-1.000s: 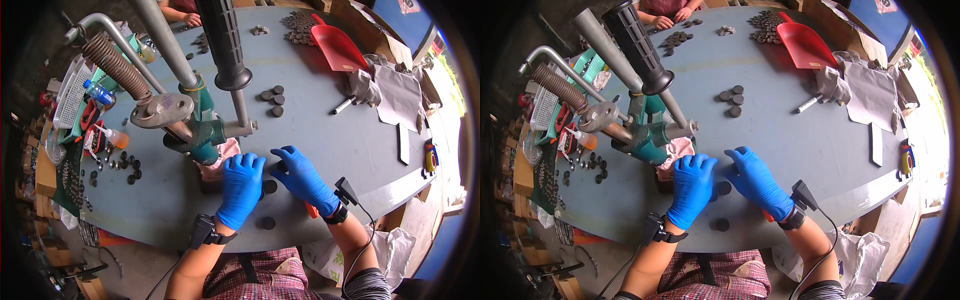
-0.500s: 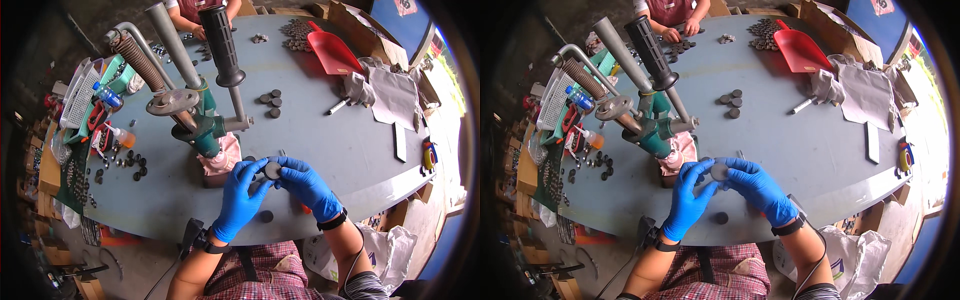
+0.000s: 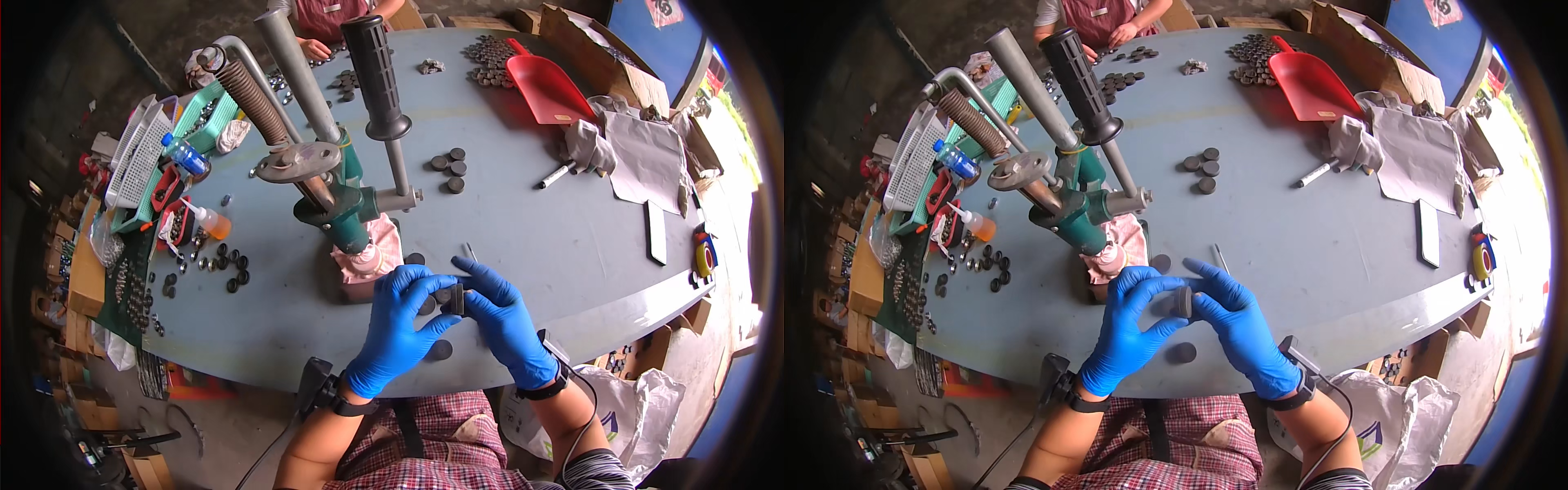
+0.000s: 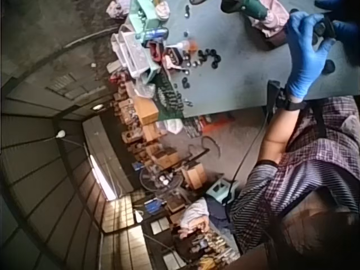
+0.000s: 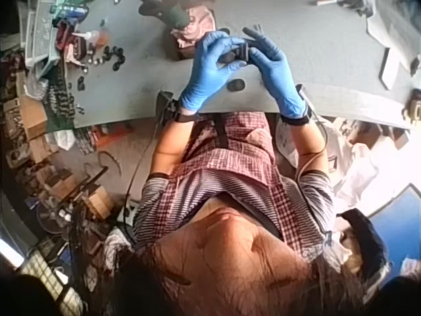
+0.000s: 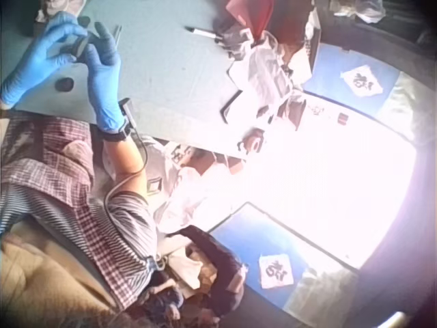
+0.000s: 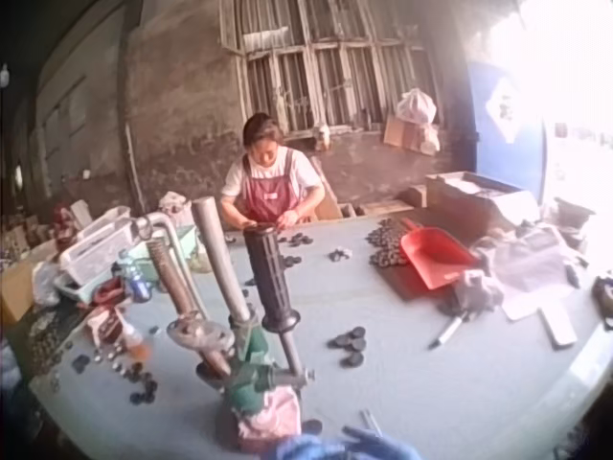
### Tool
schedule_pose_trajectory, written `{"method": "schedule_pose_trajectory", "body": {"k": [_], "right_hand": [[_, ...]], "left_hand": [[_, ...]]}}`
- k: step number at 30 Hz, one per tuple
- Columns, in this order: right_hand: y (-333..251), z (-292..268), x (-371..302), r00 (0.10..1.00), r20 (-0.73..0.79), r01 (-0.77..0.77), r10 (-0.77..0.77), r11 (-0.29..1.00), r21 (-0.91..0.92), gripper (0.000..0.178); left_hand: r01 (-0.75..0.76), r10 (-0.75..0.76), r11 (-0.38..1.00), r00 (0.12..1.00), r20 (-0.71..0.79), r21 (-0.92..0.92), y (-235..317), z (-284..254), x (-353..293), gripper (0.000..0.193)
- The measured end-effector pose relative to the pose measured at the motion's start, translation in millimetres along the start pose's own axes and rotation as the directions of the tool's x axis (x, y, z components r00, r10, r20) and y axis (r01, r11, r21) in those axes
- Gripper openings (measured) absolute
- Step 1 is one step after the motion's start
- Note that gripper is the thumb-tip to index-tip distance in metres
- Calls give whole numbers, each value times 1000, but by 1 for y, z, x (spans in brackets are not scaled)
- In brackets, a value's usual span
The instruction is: Assembling small metal components by hand and using a manual press.
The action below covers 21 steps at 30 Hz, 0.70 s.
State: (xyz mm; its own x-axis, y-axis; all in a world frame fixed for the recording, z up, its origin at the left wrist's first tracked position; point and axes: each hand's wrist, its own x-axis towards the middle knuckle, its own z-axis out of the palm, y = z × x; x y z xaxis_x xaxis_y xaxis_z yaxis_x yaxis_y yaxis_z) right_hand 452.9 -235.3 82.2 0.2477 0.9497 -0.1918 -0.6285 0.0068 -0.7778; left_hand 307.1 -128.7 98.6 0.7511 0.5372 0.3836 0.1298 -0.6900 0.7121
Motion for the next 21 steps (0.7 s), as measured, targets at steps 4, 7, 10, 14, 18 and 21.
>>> {"method": "schedule_pose_trajectory", "body": {"k": [4, 7, 10, 14, 18, 21], "right_hand": [[5, -31, -7, 919, 157, 379, -361, 706, -598, 51], [3, -50, -17, 967, 253, 165, -6, 775, -610, 42], [-12, -8, -9, 997, -64, -59, 40, 944, -325, 33], [-3, -6, 18, 998, -44, 33, -50, 942, -333, 27], [-7, -63, 97, 907, 93, 155, -410, 121, -980, 28], [-15, -91, 136, 849, 131, 120, -512, -55, -991, 26]], "left_hand": [[-56, 65, 984, 997, -49, 169, -2, -7, -1, 46], [-53, 62, 987, 997, -53, 155, -5, -7, 0, 46], [-22, 34, 986, 997, -70, 165, -14, -3, -2, 43], [-20, 22, 994, 1000, -15, 110, -31, 16, -2, 52], [45, -67, 963, 995, 72, 267, -40, 27, 0, 68], [-38, -122, 822, 963, 240, 569, -41, 41, 0, 58]]}}
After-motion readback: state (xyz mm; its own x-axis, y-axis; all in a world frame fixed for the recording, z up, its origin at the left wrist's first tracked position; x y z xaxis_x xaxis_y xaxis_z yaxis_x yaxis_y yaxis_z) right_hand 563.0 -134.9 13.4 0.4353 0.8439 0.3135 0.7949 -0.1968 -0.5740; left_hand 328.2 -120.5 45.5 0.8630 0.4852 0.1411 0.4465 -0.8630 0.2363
